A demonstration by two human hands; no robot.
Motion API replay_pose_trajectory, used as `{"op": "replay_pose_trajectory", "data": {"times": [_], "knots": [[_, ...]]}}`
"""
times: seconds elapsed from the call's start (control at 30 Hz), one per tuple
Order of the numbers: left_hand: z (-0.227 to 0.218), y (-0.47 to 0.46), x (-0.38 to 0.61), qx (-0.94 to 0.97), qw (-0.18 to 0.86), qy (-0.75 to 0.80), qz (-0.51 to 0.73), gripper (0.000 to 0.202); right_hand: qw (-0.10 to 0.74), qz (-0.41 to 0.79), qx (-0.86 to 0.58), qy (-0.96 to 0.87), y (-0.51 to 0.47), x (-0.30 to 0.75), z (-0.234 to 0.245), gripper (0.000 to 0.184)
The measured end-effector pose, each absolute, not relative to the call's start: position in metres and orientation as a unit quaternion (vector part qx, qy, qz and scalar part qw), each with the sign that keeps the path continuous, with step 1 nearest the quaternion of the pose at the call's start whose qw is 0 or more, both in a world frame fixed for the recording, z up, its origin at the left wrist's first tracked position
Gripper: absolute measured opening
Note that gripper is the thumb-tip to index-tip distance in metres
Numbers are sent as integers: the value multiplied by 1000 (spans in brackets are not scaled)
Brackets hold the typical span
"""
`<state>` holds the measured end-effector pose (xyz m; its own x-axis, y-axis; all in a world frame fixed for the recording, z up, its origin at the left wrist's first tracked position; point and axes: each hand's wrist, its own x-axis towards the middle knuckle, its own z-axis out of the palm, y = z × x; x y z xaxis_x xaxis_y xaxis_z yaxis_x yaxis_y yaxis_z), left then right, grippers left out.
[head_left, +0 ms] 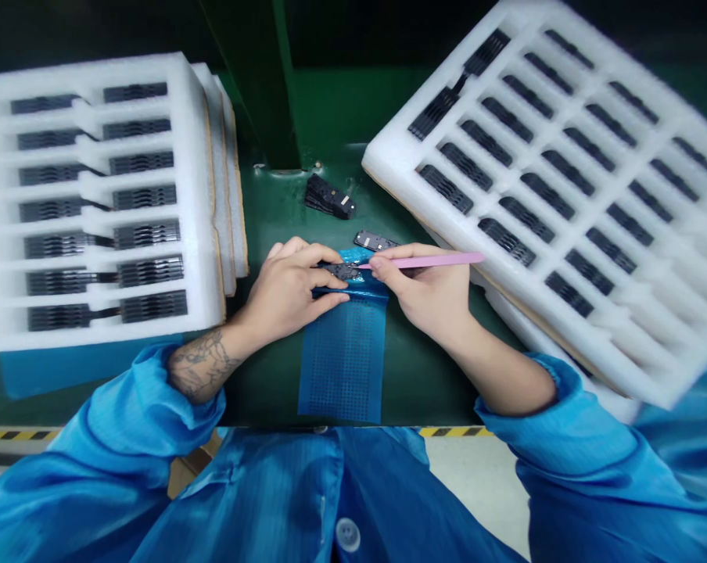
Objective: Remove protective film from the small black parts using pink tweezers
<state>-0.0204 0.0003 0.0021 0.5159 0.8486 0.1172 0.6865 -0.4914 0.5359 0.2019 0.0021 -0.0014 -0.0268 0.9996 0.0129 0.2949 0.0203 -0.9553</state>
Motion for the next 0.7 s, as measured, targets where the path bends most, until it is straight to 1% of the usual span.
{"op": "replay_pose_trajectory", "data": {"times": [0.37, 0.57, 0.7], "knots": [[2, 0, -21, 842, 219, 456, 188, 13, 427, 423, -553, -577, 2, 201, -3, 13], [2, 0, -20, 843, 218, 454, 186, 13, 417, 417, -565, -577, 3, 201, -1, 17], [2, 1, -20, 844, 215, 454, 187, 13, 414, 414, -566, -581, 3, 201, -2, 16]]}}
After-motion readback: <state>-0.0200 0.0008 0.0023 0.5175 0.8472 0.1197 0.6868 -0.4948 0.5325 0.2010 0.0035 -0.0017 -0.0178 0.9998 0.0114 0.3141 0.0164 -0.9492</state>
